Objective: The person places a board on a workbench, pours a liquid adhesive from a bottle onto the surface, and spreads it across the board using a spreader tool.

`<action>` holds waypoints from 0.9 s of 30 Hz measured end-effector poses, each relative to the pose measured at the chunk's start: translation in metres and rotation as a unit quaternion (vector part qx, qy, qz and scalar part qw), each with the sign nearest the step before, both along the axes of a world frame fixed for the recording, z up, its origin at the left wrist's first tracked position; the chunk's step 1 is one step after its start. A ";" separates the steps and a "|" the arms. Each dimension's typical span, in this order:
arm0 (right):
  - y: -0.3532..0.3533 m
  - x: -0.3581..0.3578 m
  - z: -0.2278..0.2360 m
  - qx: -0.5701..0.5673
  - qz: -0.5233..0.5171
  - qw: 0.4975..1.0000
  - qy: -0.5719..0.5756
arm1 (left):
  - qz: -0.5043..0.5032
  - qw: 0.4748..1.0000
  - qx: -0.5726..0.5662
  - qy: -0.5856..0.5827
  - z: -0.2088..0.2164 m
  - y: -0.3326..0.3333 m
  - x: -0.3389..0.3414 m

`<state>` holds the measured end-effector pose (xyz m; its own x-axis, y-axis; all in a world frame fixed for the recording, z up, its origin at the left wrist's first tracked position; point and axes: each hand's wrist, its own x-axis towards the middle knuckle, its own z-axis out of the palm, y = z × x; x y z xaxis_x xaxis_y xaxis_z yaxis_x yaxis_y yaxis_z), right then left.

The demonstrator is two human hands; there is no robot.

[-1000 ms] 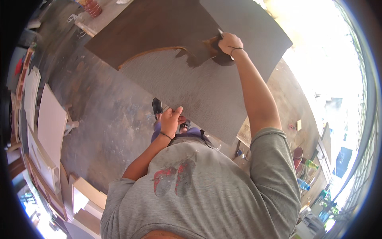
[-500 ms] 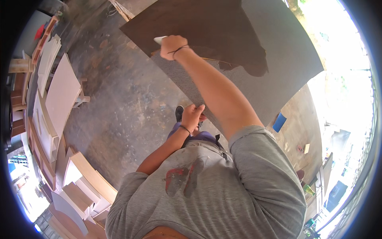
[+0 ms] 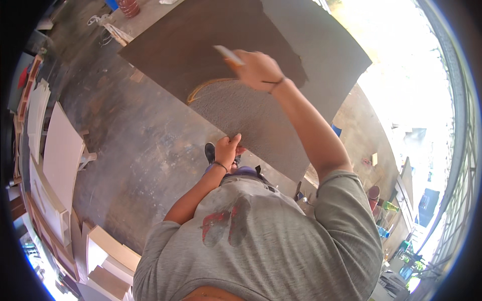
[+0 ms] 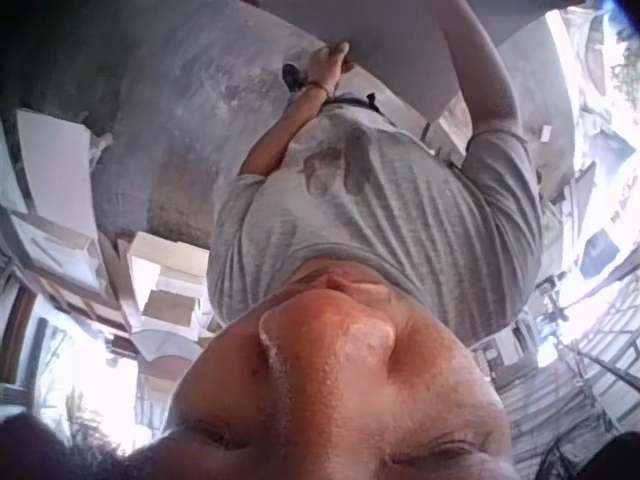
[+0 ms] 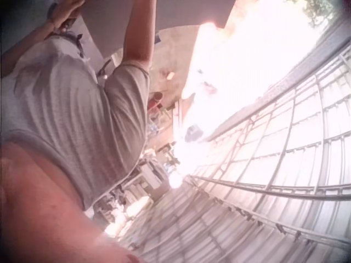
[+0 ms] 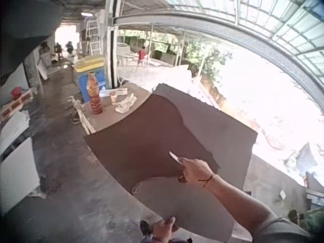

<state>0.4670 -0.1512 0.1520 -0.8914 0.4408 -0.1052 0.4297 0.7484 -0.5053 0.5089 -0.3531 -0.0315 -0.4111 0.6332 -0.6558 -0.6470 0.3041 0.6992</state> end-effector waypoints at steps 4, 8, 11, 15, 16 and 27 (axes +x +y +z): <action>0.028 0.080 -0.116 0.379 -0.032 0.919 -0.099 | -0.012 0.999 0.018 -0.032 0.004 0.005 0.005; -0.016 0.072 -0.081 0.181 0.009 0.972 -0.147 | -0.011 1.000 0.011 -0.020 -0.009 -0.004 -0.002; 0.037 0.073 -0.037 0.136 -0.143 0.971 -0.132 | -0.007 1.000 0.026 -0.009 -0.008 -0.005 -0.001; 0.086 0.089 -0.050 0.103 -0.193 0.966 -0.140 | -0.005 0.999 0.034 -0.008 -0.001 -0.002 0.005; 0.084 0.084 -0.055 0.084 -0.200 0.965 -0.146 | -0.003 0.999 0.041 -0.007 -0.003 -0.002 0.006; -0.083 -0.045 -0.080 0.067 0.083 0.987 -0.123 | 0.015 0.997 0.032 0.066 -0.013 -0.003 0.014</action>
<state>0.4223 -0.2341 0.0719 -0.9074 0.3158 -0.2773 0.3929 0.8716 -0.2932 0.5227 -0.3562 -0.0448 -0.5107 0.6583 -0.5530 -0.5569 0.2367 0.7961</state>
